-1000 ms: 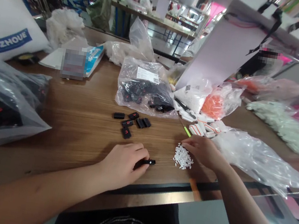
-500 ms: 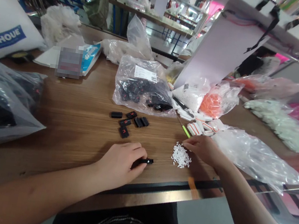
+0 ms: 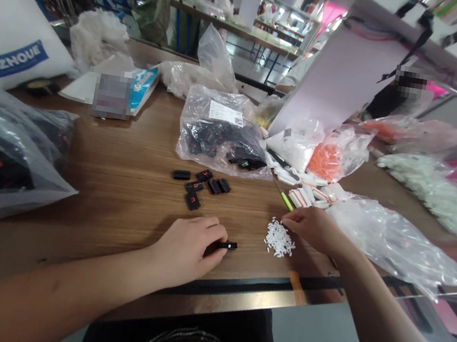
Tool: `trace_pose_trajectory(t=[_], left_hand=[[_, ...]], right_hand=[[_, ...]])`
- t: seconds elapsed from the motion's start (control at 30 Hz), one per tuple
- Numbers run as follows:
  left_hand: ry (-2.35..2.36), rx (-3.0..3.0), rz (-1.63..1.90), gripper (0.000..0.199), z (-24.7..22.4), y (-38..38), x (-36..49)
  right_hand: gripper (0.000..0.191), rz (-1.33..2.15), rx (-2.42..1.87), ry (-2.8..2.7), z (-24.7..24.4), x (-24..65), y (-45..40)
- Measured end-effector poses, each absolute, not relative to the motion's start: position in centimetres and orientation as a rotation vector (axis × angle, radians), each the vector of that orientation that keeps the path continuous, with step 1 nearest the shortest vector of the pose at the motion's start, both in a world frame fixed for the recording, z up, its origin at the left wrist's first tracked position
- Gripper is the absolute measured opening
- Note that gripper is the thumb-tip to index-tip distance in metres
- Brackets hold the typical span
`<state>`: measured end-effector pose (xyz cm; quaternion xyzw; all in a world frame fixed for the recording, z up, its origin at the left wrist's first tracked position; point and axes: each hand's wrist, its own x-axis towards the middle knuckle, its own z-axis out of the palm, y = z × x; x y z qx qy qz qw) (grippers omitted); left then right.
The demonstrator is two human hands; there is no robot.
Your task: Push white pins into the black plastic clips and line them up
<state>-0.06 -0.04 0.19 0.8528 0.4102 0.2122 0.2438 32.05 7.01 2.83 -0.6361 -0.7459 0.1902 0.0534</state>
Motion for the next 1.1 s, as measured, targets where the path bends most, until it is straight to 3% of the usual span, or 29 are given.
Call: trace_pose_trajectory(t=[0.67, 0.87, 1.1], left_hand=[[1.13, 2.33, 0.577, 0.007, 0.1, -0.1, 0.0], [1.127, 2.318, 0.596, 0.005, 0.1, -0.1, 0.0], [1.122, 2.326, 0.576, 0.005, 0.1, 0.0, 0.0]], right_hand=[[0.03, 0.335, -1.931, -2.279, 3.5, 29.3, 4.6], [0.019, 0.675, -1.378, -2.269, 4.0, 23.5, 1.0], [0.016, 0.571, -1.174, -2.411, 2.8, 20.8, -0.2]])
